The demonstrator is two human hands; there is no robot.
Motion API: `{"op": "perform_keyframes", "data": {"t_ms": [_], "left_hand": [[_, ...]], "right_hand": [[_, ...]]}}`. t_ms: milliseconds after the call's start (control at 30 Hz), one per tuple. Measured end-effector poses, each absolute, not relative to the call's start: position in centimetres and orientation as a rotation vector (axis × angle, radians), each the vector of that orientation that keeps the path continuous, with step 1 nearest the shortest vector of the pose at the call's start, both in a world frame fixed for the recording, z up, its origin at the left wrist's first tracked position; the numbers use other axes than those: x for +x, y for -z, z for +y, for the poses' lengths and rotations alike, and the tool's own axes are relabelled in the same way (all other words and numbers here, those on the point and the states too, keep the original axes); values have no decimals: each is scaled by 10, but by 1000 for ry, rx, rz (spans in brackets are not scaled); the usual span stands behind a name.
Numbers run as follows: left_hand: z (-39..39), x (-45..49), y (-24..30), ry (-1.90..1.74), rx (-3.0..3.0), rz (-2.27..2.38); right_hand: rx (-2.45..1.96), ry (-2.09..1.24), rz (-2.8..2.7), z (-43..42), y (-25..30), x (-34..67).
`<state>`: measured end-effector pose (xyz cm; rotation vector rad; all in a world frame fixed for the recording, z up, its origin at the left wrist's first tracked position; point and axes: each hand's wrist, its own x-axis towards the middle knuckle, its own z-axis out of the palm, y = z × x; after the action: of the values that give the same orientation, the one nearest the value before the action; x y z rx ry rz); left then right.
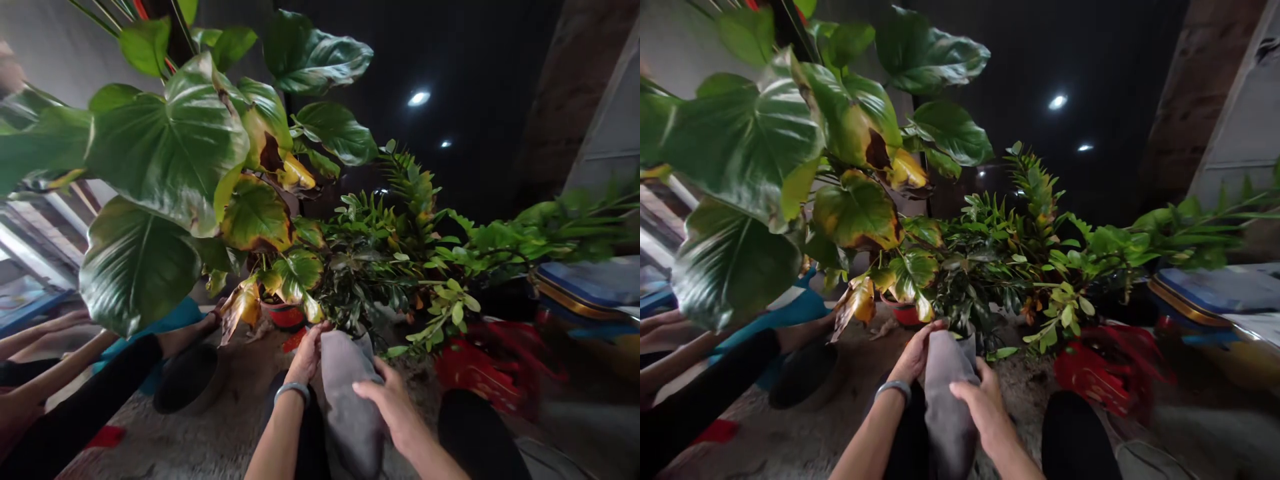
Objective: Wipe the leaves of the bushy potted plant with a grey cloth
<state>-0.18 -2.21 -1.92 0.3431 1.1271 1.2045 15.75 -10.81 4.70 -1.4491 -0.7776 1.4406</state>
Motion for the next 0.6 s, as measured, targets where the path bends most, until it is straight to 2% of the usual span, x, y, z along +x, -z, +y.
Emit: {"op": "perform_keyframes", "data": {"t_ms": [100, 267, 367, 467, 533, 600], "left_hand": [[-43, -6, 18, -1179, 370, 1231], [-93, 9, 2, -1190, 749, 1065], [-114, 22, -12, -1322, 1069, 1300], [-129, 33, -28, -1464, 1636, 1501], [-135, 39, -40, -1349, 2028, 1348], [-137, 45, -51, -1059, 2151, 1209]], "right_hand": [[-1464, -1377, -877, -114, -46, 184], [-1355, -1305, -1247, -99, -47, 215], [-1432, -1109, -1671, -100, -48, 220], [-1427, -876, -2138, -106, -58, 221], [-1375, -824, -2366, -108, -70, 221], [-1305, -841, -2515, -110, -82, 219]]}}
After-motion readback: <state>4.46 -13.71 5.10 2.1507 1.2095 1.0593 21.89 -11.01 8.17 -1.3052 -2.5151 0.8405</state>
